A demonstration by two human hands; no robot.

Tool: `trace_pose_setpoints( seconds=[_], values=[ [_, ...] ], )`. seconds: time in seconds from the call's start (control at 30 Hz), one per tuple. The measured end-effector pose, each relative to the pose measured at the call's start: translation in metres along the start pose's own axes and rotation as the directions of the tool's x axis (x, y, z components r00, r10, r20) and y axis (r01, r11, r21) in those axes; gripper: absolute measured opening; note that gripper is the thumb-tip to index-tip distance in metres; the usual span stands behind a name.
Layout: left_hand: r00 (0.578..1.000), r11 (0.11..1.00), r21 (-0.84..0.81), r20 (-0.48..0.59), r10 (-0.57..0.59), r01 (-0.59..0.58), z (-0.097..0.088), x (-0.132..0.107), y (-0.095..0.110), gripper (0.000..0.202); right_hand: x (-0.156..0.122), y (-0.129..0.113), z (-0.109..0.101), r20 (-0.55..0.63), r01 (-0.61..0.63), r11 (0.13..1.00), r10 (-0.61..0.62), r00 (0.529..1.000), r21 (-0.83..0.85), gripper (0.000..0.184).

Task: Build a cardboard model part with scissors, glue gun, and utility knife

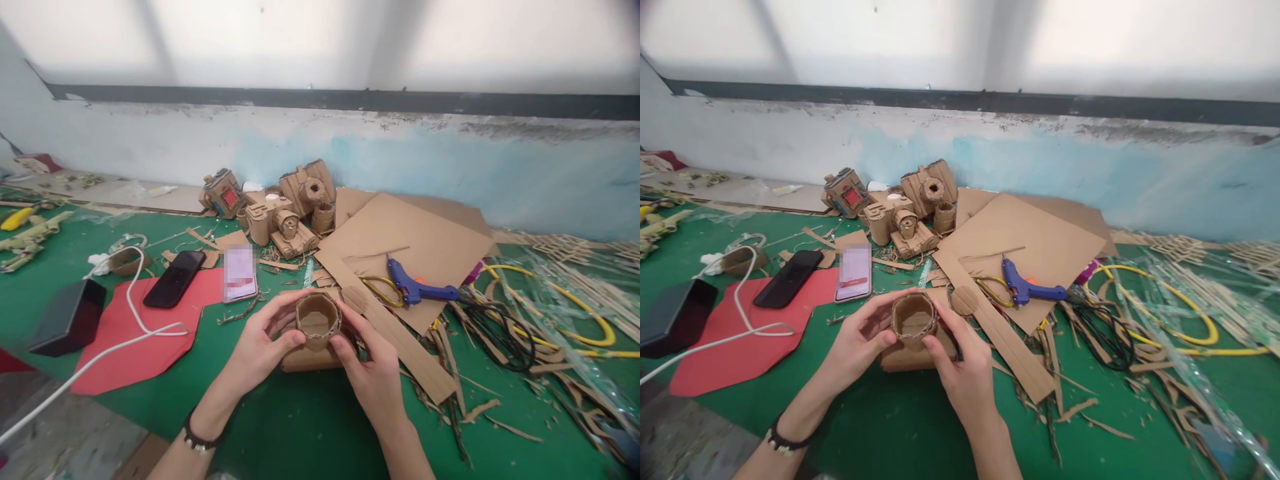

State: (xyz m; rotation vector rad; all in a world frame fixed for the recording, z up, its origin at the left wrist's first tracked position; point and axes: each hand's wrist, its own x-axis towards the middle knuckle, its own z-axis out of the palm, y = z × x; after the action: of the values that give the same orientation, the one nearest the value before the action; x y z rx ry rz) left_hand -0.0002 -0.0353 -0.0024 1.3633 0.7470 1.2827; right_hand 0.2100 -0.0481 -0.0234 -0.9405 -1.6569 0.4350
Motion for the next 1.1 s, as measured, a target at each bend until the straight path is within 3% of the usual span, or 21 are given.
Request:
trace_pose_setpoints(
  seconds=[0.27, 0.6, 0.93, 1.03, 1.1],
  values=[
    [0.996, 0.999, 0.008, -0.087, 0.034, -0.034, 0.001, -0.002, -0.006, 0.056, 0.001, -0.003, -0.001, 0.010, 0.021, 1.000, -0.020, 1.000, -0.017, 0.044],
    [0.992, 0.987, 0.144, -0.091, 0.091, -0.077, 0.001, -0.002, -0.006, 0.055, -0.002, -0.001, -0.002, -0.002, -0.029, 0.999, 0.029, 1.000, -0.029, 0.043],
    [0.992, 0.986, 0.149, -0.090, 0.093, -0.079, 0.000, -0.003, -0.006, 0.051, -0.007, 0.003, -0.001, -0.016, -0.090, 0.996, 0.090, 0.996, -0.020, 0.039],
    [0.993, 0.992, 0.095, -0.075, 0.086, -0.079, 0.001, -0.002, -0.008, 0.050, 0.006, 0.003, -0.014, -0.127, -0.182, 0.976, 0.166, 0.978, -0.123, 0.036],
    [0.995, 0.994, 0.076, -0.064, 0.082, -0.077, 0.001, -0.002, -0.009, 0.052, 0.020, 0.003, -0.026, -0.145, -0.183, 0.947, 0.148, 0.978, -0.266, 0.032]
  ],
)
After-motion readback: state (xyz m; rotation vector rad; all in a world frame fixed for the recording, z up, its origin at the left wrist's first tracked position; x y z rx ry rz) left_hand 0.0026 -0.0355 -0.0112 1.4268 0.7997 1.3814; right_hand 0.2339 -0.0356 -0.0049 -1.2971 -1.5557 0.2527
